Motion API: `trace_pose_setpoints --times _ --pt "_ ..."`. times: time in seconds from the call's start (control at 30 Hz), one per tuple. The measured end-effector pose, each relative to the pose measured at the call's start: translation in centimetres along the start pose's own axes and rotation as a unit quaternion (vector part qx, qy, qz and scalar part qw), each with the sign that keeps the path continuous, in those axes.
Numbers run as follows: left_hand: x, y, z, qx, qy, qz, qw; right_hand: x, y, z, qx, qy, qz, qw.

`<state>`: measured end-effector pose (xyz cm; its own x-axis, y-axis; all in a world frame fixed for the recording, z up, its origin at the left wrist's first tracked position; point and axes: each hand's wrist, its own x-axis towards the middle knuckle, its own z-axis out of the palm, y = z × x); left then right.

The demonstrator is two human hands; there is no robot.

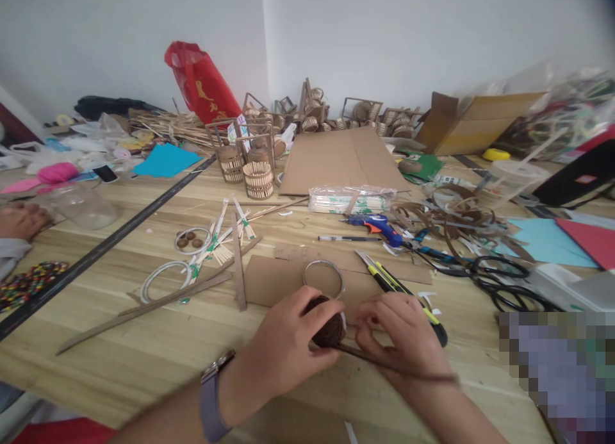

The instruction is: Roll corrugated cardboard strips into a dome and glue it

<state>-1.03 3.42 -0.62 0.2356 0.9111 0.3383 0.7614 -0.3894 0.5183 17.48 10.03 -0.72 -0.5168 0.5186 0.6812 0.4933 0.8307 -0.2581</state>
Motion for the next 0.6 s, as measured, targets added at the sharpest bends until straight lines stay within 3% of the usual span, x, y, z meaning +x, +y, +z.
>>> trace_pose_setpoints --times 0.07,0.3,0.6 --pt "0.0 0.0 -0.1 -0.009 0.004 -0.002 1.000 0.1 0.6 0.0 0.007 0.010 -0.003 1.000" --pt "0.0 0.0 -0.1 -0.008 0.011 0.008 1.000 0.1 0.8 -0.1 0.174 -0.088 0.069 0.978" --pt "-0.1 -0.1 -0.1 -0.006 0.016 0.002 1.000 -0.3 -0.1 0.6 0.218 -0.082 0.107 0.967"
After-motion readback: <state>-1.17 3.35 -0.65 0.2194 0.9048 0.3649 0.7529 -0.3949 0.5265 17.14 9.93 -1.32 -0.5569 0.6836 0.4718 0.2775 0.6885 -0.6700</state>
